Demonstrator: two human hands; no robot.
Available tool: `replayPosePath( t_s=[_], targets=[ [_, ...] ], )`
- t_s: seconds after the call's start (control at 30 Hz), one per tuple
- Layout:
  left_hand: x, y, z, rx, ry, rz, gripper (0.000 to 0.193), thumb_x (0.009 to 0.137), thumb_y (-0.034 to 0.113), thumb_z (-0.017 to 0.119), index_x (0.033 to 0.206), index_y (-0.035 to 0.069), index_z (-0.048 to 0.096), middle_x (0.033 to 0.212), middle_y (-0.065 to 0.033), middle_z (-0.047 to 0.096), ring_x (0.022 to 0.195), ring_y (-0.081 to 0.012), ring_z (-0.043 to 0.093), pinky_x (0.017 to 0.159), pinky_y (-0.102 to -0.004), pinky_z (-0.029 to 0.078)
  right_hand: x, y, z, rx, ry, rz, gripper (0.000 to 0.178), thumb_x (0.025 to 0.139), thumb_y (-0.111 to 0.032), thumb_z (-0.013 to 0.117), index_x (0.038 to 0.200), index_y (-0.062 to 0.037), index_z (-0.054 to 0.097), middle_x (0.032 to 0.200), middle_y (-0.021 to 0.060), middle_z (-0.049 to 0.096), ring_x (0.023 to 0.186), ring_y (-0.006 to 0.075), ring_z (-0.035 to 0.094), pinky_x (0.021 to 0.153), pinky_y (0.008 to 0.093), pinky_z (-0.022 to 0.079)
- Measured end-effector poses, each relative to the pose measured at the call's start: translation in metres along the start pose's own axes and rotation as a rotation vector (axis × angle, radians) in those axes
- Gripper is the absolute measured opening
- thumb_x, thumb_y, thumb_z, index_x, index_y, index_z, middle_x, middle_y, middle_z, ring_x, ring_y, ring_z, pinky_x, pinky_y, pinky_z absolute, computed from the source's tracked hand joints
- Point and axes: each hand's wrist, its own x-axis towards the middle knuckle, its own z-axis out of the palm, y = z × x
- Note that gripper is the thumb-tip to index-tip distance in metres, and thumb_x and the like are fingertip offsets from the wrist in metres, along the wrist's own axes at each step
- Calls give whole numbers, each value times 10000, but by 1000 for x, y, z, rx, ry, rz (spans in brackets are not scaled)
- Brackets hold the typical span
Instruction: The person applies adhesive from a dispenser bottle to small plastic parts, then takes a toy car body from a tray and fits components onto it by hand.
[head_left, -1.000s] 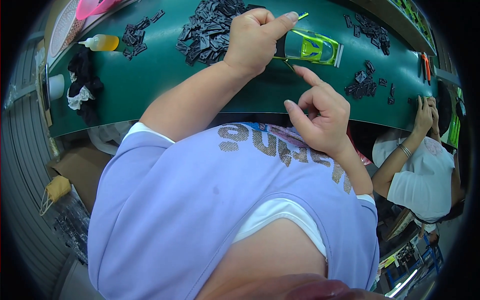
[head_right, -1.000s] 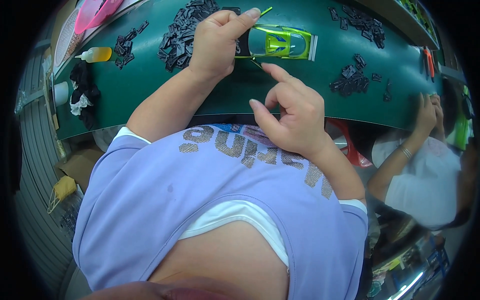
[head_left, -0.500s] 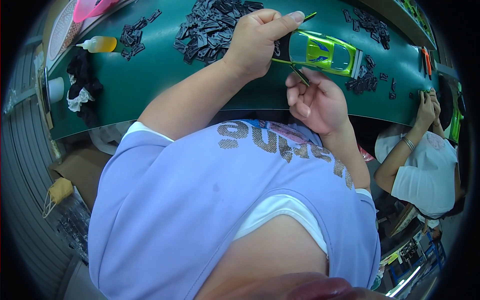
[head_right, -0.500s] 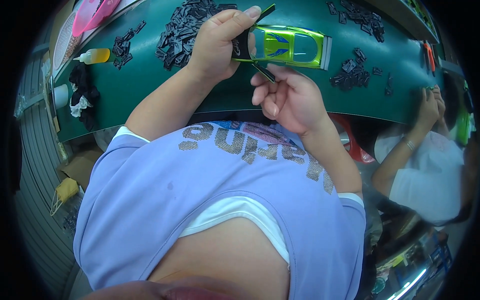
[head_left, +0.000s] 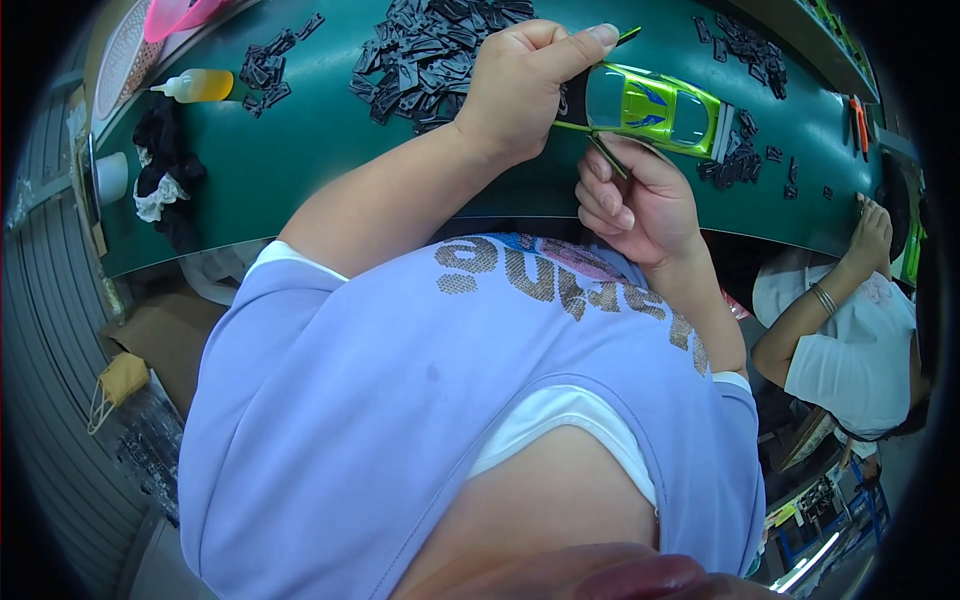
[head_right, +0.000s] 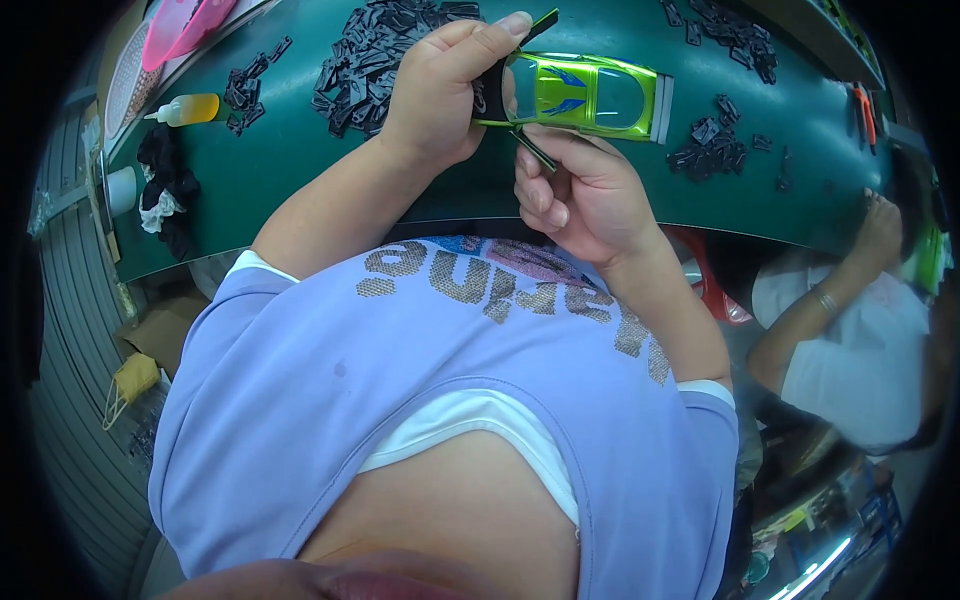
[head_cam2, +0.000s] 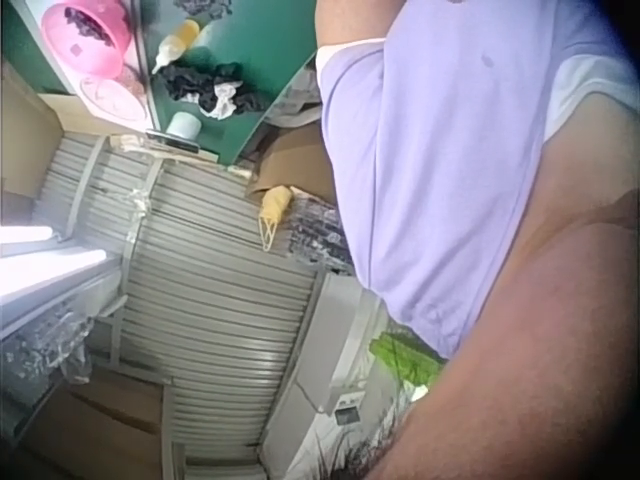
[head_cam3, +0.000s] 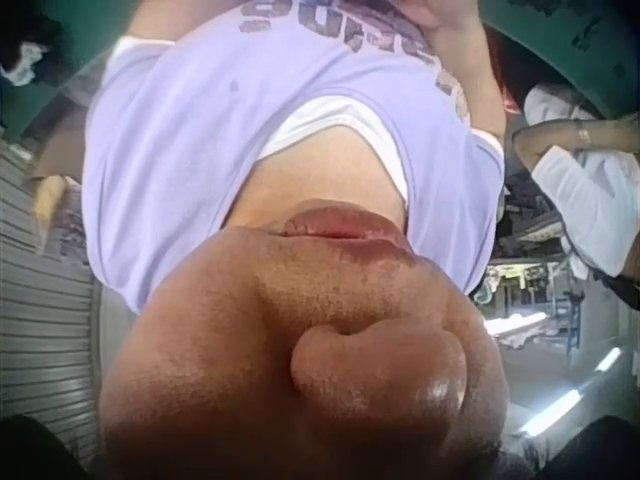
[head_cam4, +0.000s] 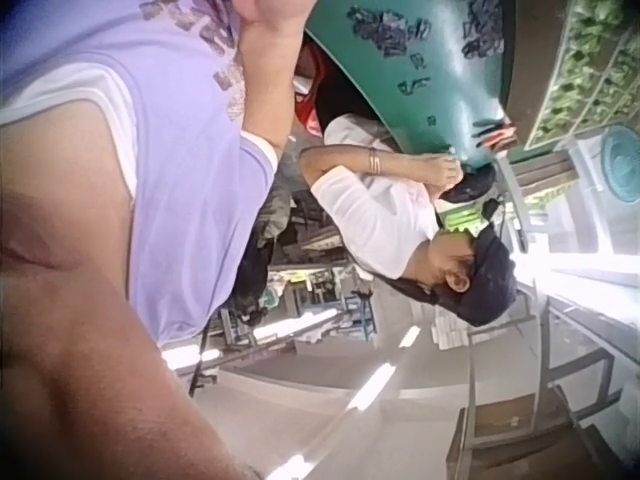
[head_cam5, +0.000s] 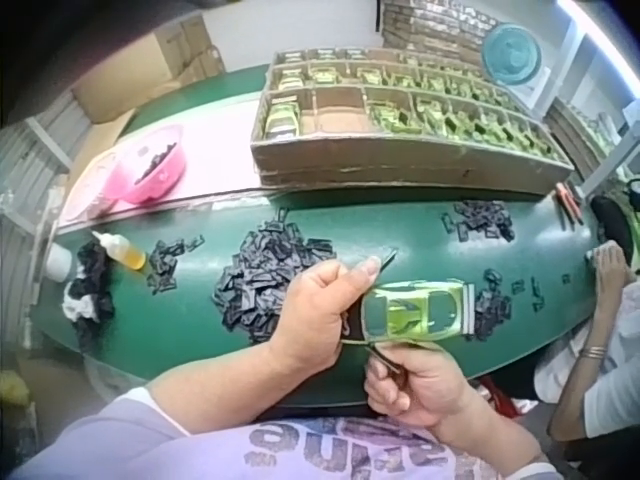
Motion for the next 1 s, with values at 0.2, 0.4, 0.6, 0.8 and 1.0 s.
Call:
replayPosePath(
  t_s=[0.2, 0.4, 0.6, 0.8, 1.0],
  targets=[
    [3, 1, -1, -4, 43, -19, 316, 881, 209, 679, 632, 92, 521, 589, 17, 517, 505, -57, 450, 471, -217, 347, -6, 2, -4, 64, -137, 43, 349, 1001, -263, 358, 783, -34, 505, 588, 68, 513, 434, 110, 400, 432, 238, 331],
    [1, 1, -2, 41, 15, -14, 285, 897, 213, 659, 675, 77, 542, 583, -27, 553, 480, -98, 508, 461, -229, 393, -4, 8, -11, 196, -212, 72, 329, 996, -237, 365, 749, -54, 481, 578, 55, 488, 423, 104, 370, 424, 239, 323],
    [1, 2, -3, 60, 34, -54, 277, 898, 211, 655, 684, 78, 542, 589, -32, 558, 488, -97, 512, 473, -227, 397, -5, 4, -12, 147, -244, 88, 310, 999, -234, 375, 781, -47, 493, 597, 57, 499, 434, 100, 378, 432, 233, 325],
    [1, 2, 1, -38, 105, -131, 254, 902, 209, 651, 711, 68, 562, 665, -21, 591, 530, -85, 533, 501, -225, 422, -2, 9, -13, 190, -233, 87, 368, 1018, -266, 323, 777, -47, 496, 613, 61, 504, 466, 112, 404, 461, 252, 349],
    [2, 2, -4, 32, 78, -117, 219, 903, 216, 652, 769, 54, 590, 712, -21, 609, 577, -89, 570, 522, -225, 456, -3, 10, -20, 217, -232, 41, 380, 1006, -279, 316, 756, -49, 487, 602, 71, 485, 463, 132, 388, 466, 260, 337]
  ],
)
